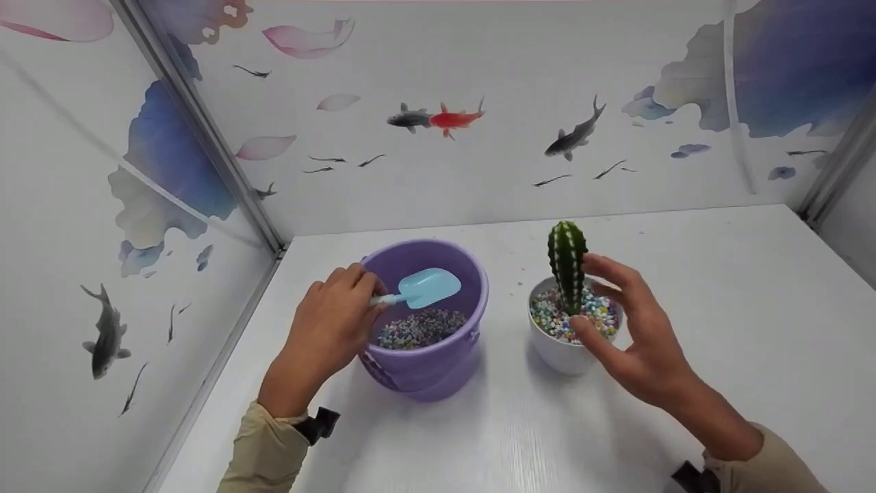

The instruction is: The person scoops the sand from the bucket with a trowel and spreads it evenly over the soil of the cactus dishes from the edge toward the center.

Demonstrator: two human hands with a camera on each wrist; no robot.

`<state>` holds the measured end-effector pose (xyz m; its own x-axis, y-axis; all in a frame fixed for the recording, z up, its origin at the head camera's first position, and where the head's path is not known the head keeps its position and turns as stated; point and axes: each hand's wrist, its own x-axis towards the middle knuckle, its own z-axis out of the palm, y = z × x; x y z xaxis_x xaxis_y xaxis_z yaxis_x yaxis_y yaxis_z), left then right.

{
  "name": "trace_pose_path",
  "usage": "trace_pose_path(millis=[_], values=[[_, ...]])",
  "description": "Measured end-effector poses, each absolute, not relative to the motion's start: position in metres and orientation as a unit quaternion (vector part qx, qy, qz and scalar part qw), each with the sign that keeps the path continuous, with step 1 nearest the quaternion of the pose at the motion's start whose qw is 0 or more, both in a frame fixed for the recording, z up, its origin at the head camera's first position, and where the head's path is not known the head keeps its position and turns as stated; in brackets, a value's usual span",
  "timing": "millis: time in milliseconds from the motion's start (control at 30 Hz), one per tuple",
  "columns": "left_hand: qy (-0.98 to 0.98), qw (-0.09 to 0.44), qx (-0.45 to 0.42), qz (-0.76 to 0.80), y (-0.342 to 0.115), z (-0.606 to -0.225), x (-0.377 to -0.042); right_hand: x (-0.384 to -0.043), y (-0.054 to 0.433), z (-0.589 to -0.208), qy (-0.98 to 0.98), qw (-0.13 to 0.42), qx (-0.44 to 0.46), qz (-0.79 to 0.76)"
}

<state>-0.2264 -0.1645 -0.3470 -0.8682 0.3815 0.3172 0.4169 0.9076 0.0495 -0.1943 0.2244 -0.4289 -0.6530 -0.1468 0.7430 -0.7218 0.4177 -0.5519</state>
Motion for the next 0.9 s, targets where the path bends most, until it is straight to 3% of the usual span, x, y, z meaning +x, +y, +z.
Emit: trace_pose_path(millis=[200,567,900], values=[[-0.968,0.139,-0.207,-0.019,-0.168,-0.344,-0.23,-0.198,0.18,-0.426,-0.761,0.261,0.332,0.494],[-0.963,0.137,-0.227,0.037,-0.157,-0.344,-0.244,-0.214,0.137,-0.439,-0.783,0.091,0.27,0.552],[-0.953,0.185,-0.201,0.128,-0.143,-0.349,-0.249,-0.217,0.121,-0.438,-0.771,0.073,0.271,0.571]])
